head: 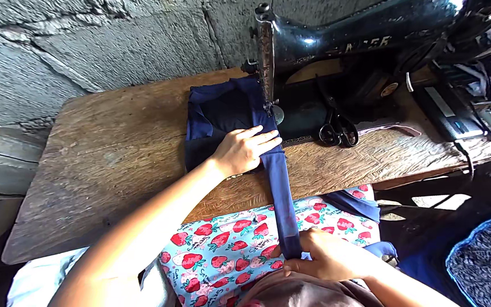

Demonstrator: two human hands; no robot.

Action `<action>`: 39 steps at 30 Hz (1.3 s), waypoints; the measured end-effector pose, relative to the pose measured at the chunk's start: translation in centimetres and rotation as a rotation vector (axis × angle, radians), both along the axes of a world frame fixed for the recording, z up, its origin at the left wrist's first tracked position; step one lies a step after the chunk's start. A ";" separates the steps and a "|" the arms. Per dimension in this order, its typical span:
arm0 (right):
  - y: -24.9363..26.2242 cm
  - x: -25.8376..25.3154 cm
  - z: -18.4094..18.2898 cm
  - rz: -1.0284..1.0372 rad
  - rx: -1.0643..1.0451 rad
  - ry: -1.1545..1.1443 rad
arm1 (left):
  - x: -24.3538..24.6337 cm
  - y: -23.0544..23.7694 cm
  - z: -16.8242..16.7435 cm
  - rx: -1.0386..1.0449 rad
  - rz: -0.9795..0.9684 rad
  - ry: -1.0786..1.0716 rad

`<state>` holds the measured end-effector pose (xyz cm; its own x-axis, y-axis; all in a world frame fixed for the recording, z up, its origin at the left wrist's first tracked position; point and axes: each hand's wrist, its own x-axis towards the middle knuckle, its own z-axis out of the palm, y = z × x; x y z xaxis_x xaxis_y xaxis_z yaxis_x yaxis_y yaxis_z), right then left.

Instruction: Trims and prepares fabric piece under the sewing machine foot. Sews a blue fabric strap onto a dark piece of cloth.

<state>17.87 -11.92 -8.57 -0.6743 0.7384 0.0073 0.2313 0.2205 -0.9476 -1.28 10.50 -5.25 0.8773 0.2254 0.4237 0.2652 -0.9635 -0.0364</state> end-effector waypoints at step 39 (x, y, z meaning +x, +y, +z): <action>-0.4 -0.6 0.5 -0.062 0.177 0.100 | -0.2 2.6 -0.4 0.024 -0.228 -0.261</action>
<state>17.23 -12.36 -8.09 -0.6169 0.7599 0.2049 0.1562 0.3734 -0.9144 -1.52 13.07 -5.67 0.7653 0.0231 0.6433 0.0462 -0.9988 -0.0191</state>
